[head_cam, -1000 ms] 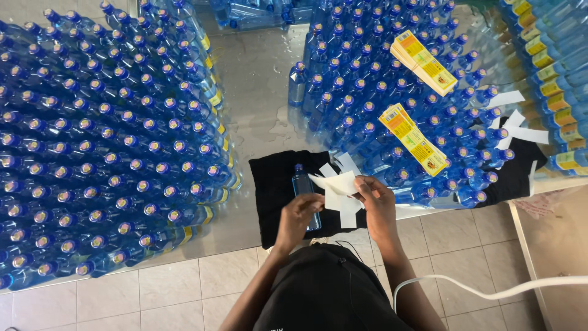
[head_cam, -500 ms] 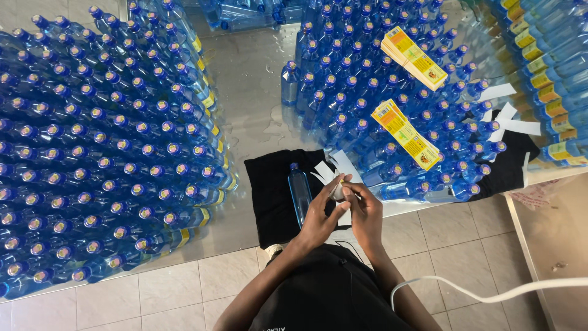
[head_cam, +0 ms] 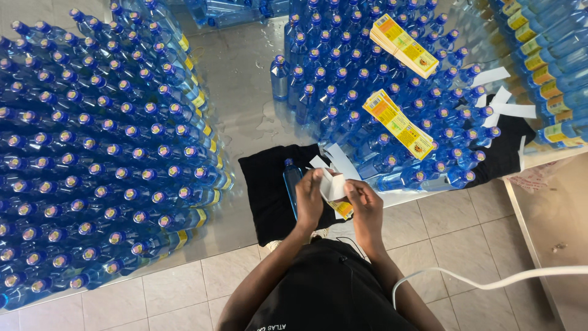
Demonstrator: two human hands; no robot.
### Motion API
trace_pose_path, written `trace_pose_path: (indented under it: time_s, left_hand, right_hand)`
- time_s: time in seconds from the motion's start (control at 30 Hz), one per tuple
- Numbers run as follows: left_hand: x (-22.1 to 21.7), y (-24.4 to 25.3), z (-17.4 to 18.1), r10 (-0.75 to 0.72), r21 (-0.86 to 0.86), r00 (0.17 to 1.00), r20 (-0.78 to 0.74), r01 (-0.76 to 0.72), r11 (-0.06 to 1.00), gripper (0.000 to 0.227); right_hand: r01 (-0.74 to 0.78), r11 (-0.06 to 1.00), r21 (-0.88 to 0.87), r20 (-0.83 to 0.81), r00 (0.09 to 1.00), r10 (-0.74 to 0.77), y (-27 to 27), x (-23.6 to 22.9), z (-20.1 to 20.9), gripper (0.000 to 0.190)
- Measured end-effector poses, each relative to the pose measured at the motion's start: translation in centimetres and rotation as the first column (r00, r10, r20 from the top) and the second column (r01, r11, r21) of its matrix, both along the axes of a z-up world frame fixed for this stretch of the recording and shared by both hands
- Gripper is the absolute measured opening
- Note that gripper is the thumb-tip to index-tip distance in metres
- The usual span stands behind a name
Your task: The person repeatedly picks up blue plastic bottles from a large stack, places them on a black cloth, and applies yellow labels to their sides. After labeling, the bottles are returned to the stack. The process is repeated for several bottles.
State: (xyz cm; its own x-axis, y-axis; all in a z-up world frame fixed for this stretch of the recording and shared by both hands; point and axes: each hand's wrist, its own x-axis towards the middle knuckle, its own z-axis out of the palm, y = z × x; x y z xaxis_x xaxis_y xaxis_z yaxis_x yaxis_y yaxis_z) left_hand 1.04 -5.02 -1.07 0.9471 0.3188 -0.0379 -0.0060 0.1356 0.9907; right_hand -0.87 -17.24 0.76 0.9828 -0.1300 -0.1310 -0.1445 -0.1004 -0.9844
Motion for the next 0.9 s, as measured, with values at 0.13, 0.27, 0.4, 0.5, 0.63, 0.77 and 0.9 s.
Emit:
trace_pose_path:
  time_s: [0.13, 0.27, 0.4, 0.5, 0.63, 0.77, 0.9]
  left_hand:
    - [2.4, 0.8, -4.4, 0.038, -0.334, 0.985, -0.168, -0.093, 0.938, 0.035]
    - [4.3, 2.7, -8.4, -0.067, -0.643, 0.946, -0.318, -0.163, 0.748, 0.022]
    - [6.0, 3.9, -19.2, -0.069, -0.762, 0.953, -0.295, -0.191, 0.618, 0.023]
    - [6.9, 4.6, -22.0, -0.057, -0.757, 0.940, -0.336, -0.234, 0.609, 0.031]
    - [8.3, 2.7, -21.0, -0.090, -0.652, 0.910, -0.405, -0.219, 0.726, 0.038]
    - [9.2, -0.2, -16.3, -0.201, -0.419, 0.883, -0.424, 0.006, 0.908, 0.064]
    - [6.6, 0.4, -10.7, -0.175, -0.023, 0.921, -0.349, 0.178, 0.984, 0.096]
  right_hand:
    - [0.201, 0.943, 0.264, -0.055, 0.980, -0.193, -1.8, -0.4, 0.0, 0.020]
    - [0.312, 0.879, 0.362, -0.044, 0.947, -0.318, -5.0, -1.3, -1.3, 0.020]
    - [0.379, 0.856, 0.351, -0.034, 0.919, -0.393, -9.0, -2.6, -1.3, 0.017]
    - [0.423, 0.842, 0.333, -0.017, 0.896, -0.443, -12.0, -3.4, 0.1, 0.015]
    - [0.436, 0.842, 0.317, 0.052, 0.879, -0.475, -15.9, -4.6, 0.3, 0.017]
    - [0.347, 0.914, 0.210, 0.025, 0.933, -0.360, -16.5, -5.1, -1.7, 0.013]
    - [0.215, 0.973, 0.079, -0.003, 0.977, -0.215, -11.6, -4.3, 0.0, 0.011]
